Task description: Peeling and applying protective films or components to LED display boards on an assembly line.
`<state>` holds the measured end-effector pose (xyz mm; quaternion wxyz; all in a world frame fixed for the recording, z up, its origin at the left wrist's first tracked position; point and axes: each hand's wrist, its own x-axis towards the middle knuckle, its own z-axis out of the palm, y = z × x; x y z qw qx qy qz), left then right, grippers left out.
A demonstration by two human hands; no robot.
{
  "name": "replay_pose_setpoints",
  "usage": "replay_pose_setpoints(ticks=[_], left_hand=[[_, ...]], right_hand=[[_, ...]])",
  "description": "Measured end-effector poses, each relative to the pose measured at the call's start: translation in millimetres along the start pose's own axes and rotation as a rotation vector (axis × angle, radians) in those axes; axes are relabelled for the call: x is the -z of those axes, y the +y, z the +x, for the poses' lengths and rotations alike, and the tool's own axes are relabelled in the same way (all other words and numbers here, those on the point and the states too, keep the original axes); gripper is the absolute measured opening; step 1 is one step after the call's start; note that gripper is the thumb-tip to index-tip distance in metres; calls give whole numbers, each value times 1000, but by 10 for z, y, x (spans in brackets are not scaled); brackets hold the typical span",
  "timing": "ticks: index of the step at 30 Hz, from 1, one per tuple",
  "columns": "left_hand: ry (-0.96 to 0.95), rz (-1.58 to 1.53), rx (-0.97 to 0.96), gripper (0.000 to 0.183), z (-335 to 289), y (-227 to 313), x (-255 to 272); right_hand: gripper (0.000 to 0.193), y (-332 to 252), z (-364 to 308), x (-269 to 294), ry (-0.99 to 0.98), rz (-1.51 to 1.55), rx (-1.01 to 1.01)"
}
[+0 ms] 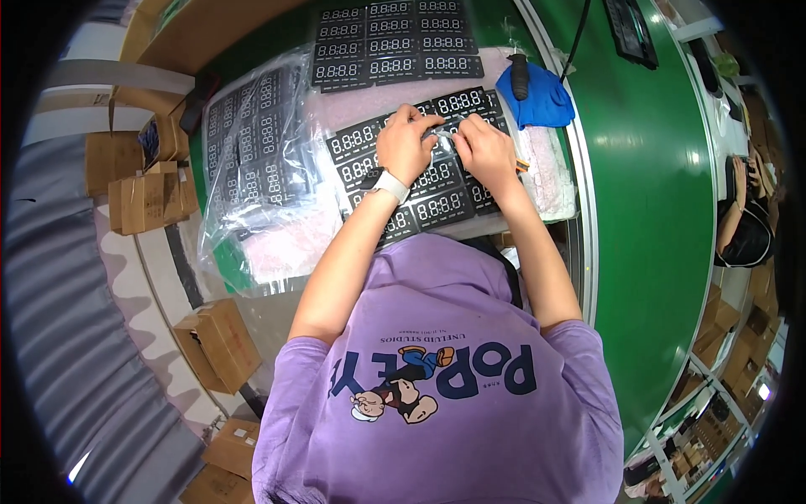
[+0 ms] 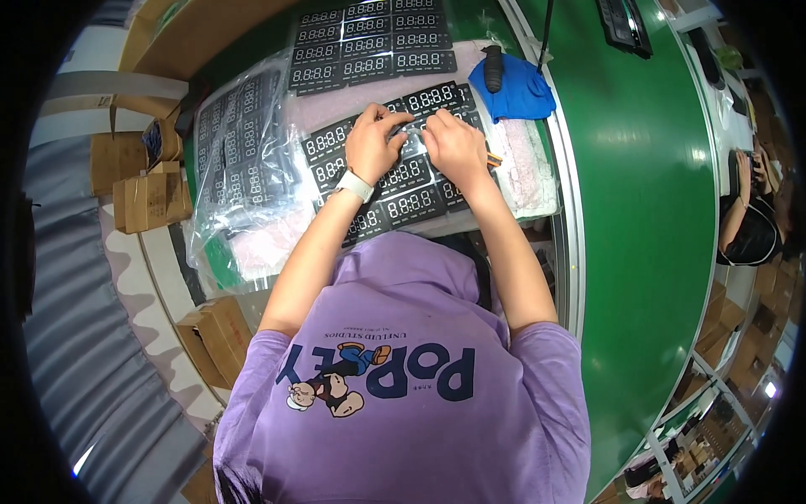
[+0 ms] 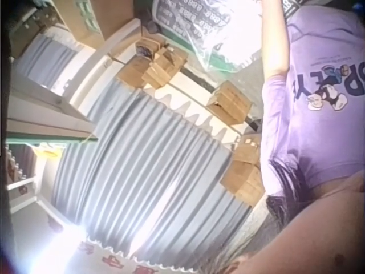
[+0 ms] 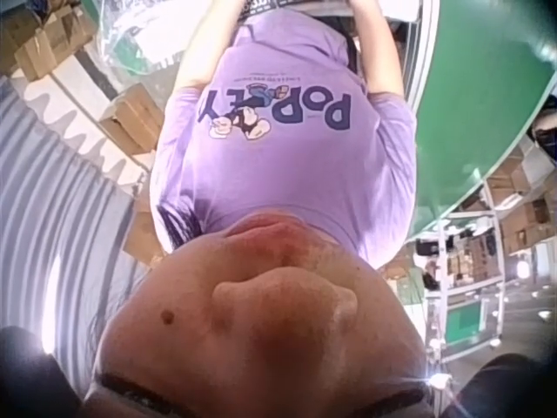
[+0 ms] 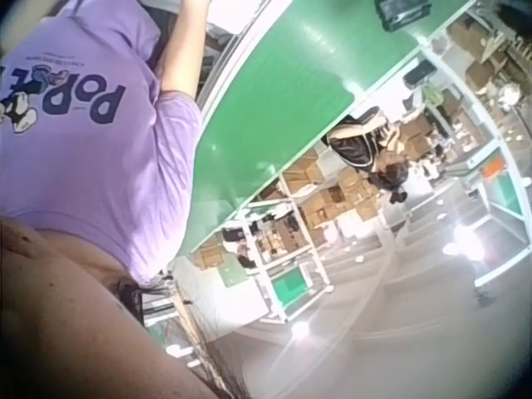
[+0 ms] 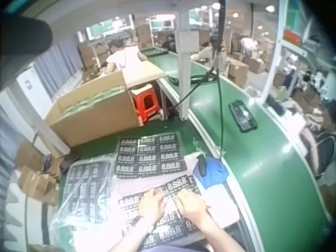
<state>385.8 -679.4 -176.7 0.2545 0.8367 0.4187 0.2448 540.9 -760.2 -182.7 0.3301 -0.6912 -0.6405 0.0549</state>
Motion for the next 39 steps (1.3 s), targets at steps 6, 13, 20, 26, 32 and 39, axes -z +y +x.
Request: replay_pose_setpoints(ticks=[6, 13, 20, 26, 32, 39], left_hand=[[-13, 43, -93, 10, 11, -81, -16], [-405, -180, -263, 6, 133, -247, 461], [-311, 170, 96, 15, 18, -628, 1111], [90, 128, 72, 17, -34, -596, 1236], [-3, -76, -75, 22, 197, -256, 632], [-29, 141, -219, 14, 421, -67, 112]], right_hand=[[12, -15, -8, 23, -22, 29, 13], [14, 77, -37, 18, -34, 89, -86], [18, 125, -78, 19, -30, 147, -109], [22, 124, -138, 111, -192, 189, -199], [24, 71, 153, 32, 28, 133, -295], [17, 106, 286, -244, 83, -160, -248]])
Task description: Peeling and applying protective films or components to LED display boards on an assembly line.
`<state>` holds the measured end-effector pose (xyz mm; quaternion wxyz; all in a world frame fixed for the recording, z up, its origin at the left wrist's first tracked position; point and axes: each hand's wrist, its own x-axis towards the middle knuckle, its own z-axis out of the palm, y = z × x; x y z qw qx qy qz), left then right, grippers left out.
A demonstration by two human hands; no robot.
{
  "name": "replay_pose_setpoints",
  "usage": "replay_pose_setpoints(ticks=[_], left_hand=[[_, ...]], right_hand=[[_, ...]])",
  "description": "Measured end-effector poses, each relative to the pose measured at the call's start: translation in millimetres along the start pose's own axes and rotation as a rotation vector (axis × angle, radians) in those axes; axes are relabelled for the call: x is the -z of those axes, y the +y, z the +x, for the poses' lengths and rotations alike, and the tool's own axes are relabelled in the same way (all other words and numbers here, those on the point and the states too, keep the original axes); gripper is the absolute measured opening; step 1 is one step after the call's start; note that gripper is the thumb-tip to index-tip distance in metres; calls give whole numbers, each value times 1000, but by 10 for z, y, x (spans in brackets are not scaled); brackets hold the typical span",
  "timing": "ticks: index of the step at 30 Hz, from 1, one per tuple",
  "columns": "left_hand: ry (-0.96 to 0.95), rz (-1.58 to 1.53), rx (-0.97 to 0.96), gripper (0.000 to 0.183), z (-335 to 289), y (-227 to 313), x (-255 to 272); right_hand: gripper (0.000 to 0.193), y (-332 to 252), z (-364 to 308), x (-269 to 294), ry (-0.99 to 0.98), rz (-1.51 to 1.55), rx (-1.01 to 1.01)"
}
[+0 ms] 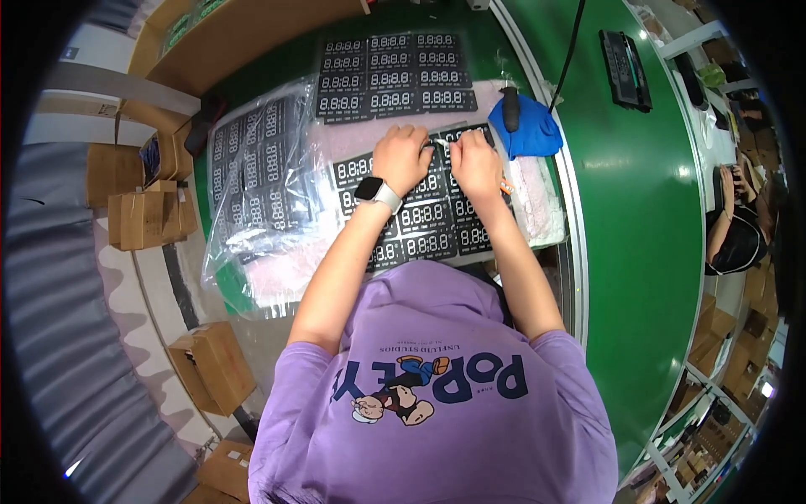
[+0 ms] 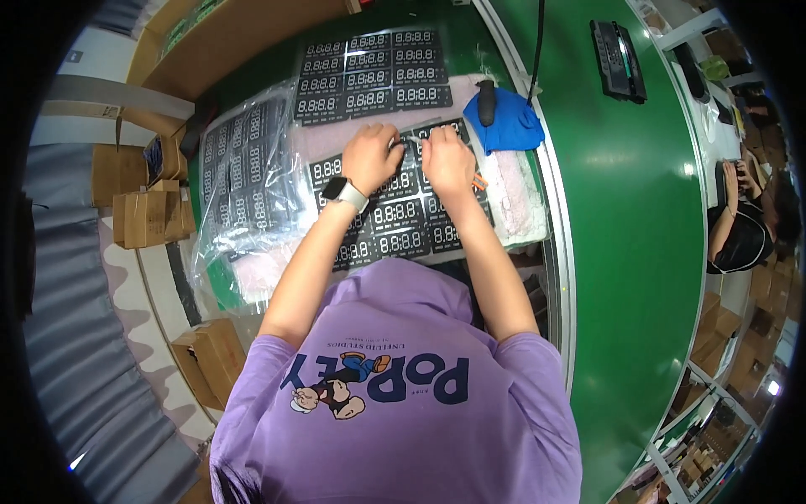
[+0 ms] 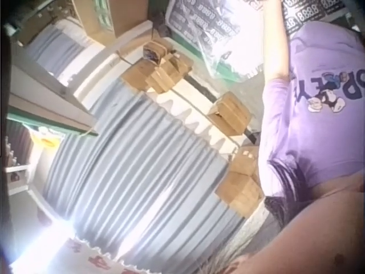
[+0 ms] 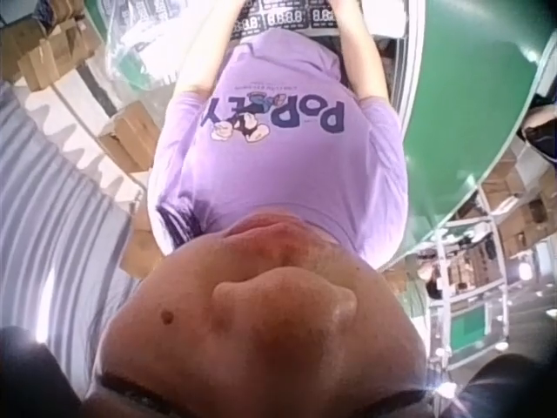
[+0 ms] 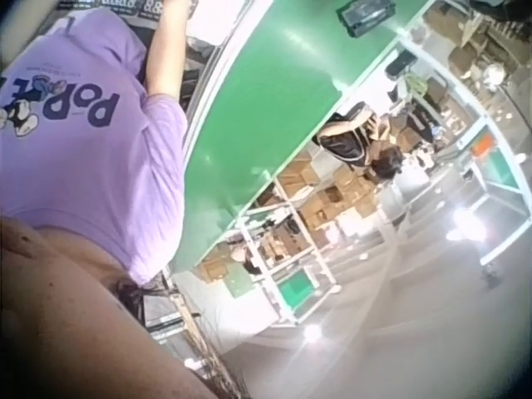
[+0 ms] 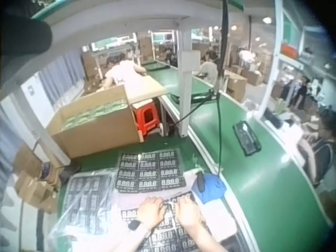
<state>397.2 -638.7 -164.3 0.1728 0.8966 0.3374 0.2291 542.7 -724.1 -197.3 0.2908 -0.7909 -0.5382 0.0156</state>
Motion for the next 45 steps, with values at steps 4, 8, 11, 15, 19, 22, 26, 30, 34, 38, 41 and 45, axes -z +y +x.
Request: replay_pose_setpoints(ticks=[4, 8, 11, 15, 19, 22, 26, 30, 34, 38, 41, 45], left_hand=[[64, -89, 20, 13, 34, 5, -160], [78, -87, 50, 14, -116, -124, -240], [46, -71, 54, 19, -210, -48, -201], [-15, -75, 14, 25, -257, -9, -162], [25, -99, 26, 15, -243, -31, -174], [44, -91, 40, 10, -203, 36, -134], [-79, -162, -138, 10, -163, -74, 67], [-155, -152, -18, 14, -321, -364, 462], [-34, -86, 244, 30, -558, -544, 997], [164, -182, 379, 23, -673, -626, 1326], [273, -129, 290, 20, -737, -643, 1250], [244, -632, 253, 23, -706, -625, 1006]], right_hand=[[15, 38, 35, 73, 51, -42, 62], [10, 19, -52, -47, 11, -33, 120], [10, -58, -139, 53, -10, -13, 156], [13, -68, -249, 99, 34, 99, 232], [13, -75, -218, 98, 62, 111, 265], [13, -68, -175, 96, 65, 120, 264], [12, -9, -137, 85, 49, 119, 208], [12, 32, -139, 98, -25, 145, 165], [14, -1, -133, 105, -50, 147, 87], [16, 12, -71, 9, -4, 214, 18], [19, -63, -32, -121, 22, 324, -44], [18, -178, -19, -194, 24, 399, -65]])
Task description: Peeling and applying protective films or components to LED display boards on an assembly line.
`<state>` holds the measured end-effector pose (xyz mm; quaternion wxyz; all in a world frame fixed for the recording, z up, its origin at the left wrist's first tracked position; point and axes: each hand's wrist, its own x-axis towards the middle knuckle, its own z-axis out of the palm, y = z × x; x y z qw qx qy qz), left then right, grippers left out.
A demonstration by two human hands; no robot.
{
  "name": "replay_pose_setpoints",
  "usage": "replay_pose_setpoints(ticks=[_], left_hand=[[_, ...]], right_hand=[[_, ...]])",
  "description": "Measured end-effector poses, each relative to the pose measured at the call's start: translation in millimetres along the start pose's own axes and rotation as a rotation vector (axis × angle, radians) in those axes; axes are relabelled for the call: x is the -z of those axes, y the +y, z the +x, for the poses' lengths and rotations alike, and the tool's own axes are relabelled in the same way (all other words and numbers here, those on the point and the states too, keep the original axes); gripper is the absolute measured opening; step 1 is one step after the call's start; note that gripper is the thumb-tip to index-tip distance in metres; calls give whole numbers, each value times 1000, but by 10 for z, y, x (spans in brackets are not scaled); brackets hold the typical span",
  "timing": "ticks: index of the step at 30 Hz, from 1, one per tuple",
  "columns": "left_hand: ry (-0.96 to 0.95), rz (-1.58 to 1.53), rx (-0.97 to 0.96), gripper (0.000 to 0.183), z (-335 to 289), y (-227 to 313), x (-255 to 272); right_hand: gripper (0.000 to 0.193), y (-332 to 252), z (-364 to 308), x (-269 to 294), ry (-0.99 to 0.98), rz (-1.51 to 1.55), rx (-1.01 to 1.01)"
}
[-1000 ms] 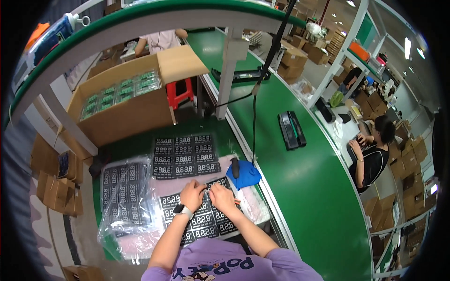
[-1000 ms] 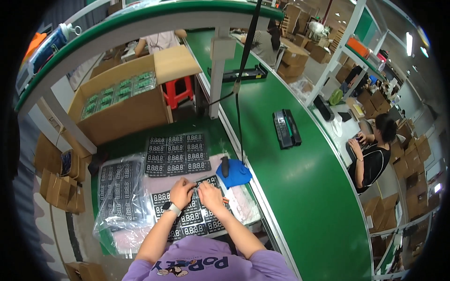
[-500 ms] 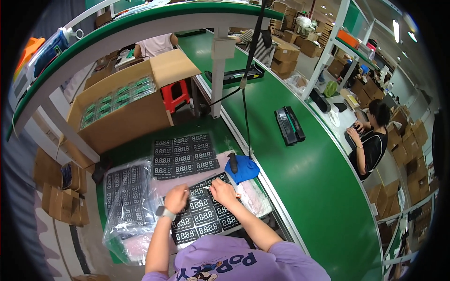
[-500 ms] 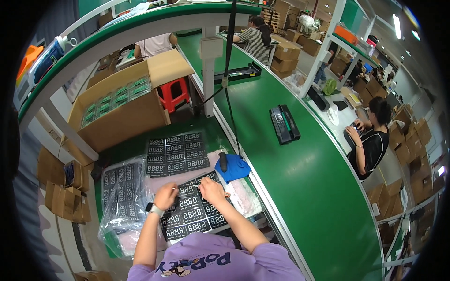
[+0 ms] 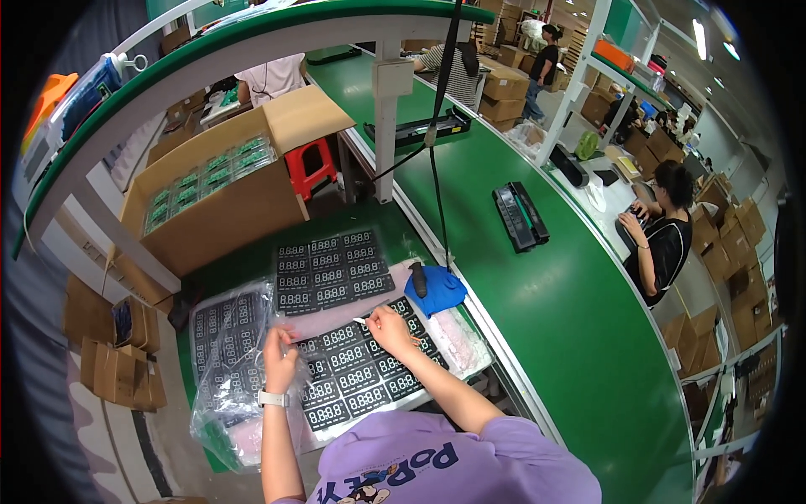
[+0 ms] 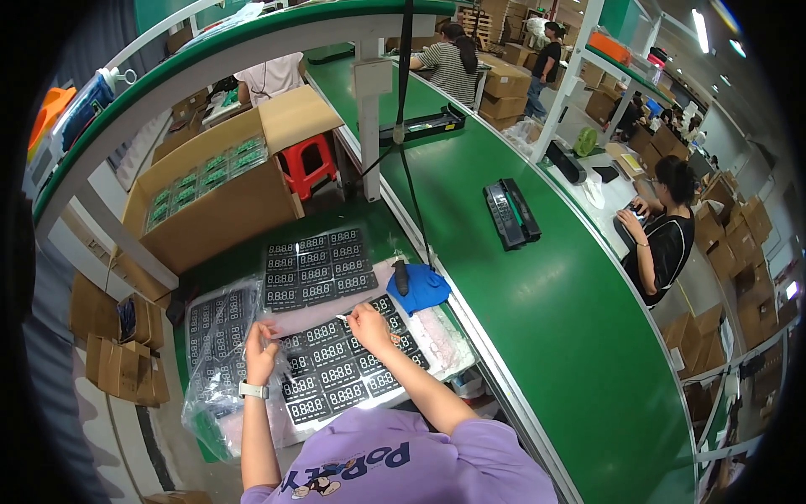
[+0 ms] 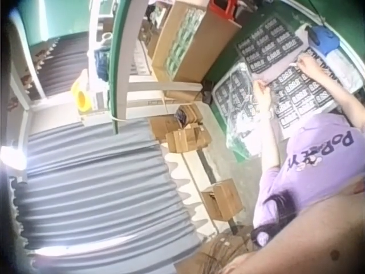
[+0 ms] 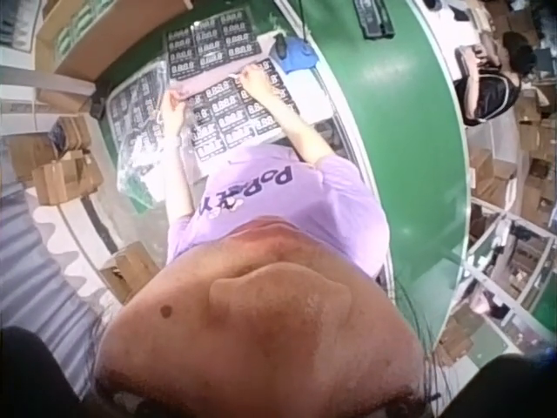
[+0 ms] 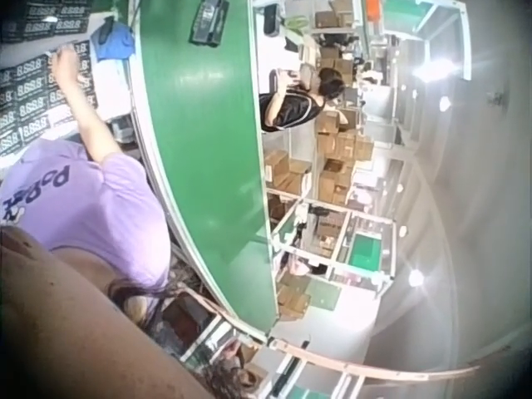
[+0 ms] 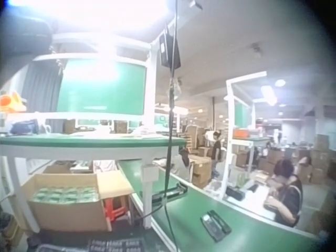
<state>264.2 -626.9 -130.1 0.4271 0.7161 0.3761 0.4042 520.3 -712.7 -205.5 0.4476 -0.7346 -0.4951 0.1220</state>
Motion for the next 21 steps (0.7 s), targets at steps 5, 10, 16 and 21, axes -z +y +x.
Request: replay_pose_setpoints(ticks=[5, 10, 16, 21], left_hand=[[-210, -442, 247, 21, 6, 93, -228], [-6, -283, 163, 34, 34, 202, -448], [61, 246, -16, 24, 193, -96, -782], [-17, 289, -174, 19, 387, 60, -909]], right_hand=[[15, 33, -27, 12, 60, 118, 9], [13, 39, -125, -23, 124, 159, 6], [13, 188, -131, -18, 15, 209, -81], [10, 223, 42, 427, 119, 210, -2]])
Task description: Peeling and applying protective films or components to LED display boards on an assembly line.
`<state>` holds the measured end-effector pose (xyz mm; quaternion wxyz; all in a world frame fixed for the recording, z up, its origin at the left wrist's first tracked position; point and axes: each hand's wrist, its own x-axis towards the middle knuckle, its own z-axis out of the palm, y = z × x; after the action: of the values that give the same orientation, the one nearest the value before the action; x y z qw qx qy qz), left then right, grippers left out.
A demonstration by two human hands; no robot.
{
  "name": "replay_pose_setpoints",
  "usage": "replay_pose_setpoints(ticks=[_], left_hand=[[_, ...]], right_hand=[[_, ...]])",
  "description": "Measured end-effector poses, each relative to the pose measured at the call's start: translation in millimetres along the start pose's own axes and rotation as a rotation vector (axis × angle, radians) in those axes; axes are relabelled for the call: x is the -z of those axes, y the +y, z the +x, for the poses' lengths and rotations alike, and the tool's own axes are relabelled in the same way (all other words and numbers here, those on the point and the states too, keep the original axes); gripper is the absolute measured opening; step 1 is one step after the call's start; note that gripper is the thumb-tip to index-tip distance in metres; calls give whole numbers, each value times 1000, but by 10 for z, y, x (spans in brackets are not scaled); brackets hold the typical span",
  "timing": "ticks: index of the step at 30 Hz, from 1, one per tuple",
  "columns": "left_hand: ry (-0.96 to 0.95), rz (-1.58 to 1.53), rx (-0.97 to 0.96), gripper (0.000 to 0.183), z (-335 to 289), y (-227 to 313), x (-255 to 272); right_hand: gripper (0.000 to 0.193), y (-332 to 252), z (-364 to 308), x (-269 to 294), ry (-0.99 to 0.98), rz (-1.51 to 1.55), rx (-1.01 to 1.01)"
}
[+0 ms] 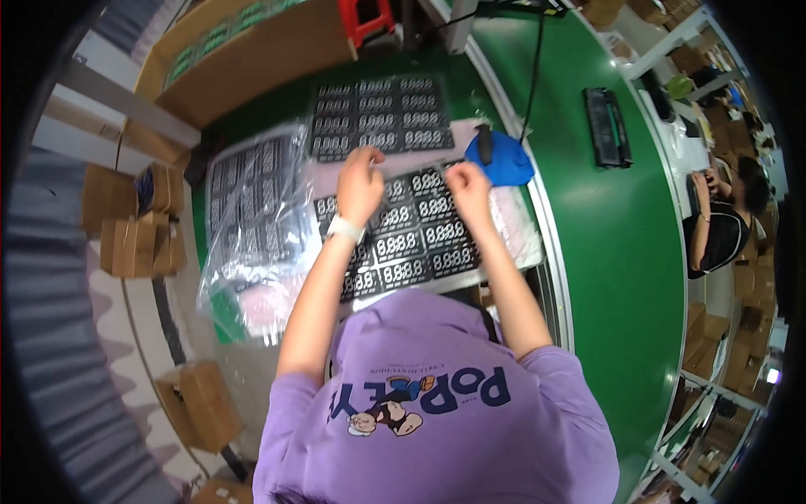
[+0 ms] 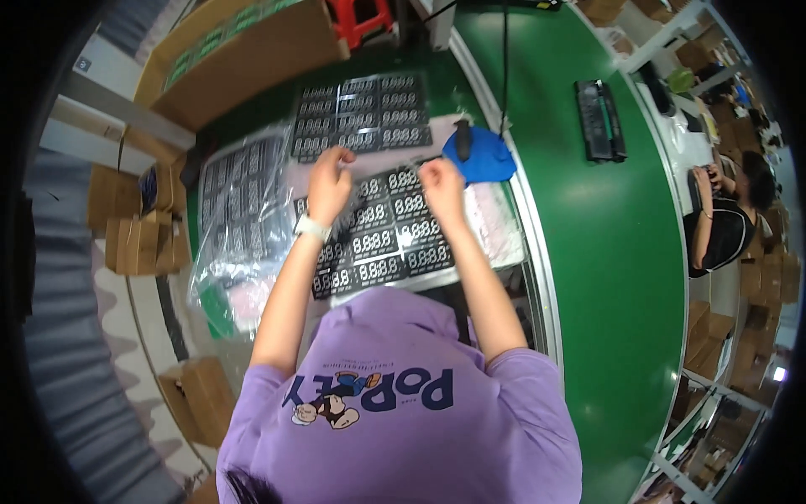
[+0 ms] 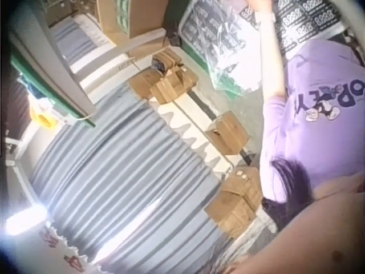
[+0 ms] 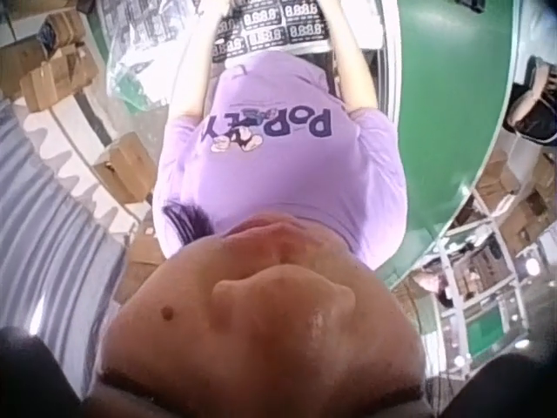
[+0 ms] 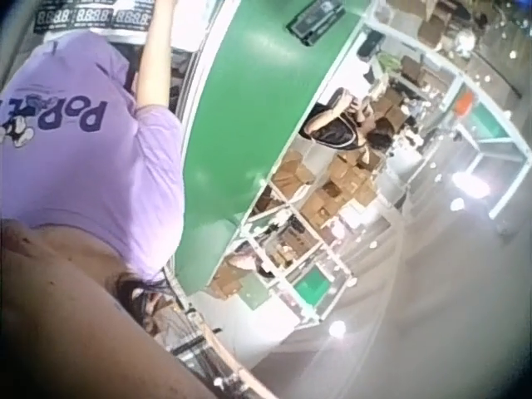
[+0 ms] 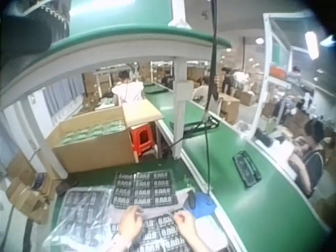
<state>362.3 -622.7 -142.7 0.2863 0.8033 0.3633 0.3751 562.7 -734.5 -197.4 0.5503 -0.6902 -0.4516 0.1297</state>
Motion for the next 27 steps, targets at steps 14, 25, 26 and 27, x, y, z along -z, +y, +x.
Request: replay_pose_setpoints(ticks=[14, 25, 26, 27], left_hand=[[-225, 329, -211, 14, 29, 323, -1059], [-135, 97, -108, 10, 11, 218, -1171], [-132, 102, -108, 10, 9, 219, -1173], [-129, 107, -108, 10, 8, 220, -1173]], right_hand=[[16, 224, 161, 434, -6, -540, 0], [14, 198, 119, 388, -26, -577, 77], [14, 191, 110, 388, -41, -574, 87], [14, 188, 105, 391, -57, -572, 98]])
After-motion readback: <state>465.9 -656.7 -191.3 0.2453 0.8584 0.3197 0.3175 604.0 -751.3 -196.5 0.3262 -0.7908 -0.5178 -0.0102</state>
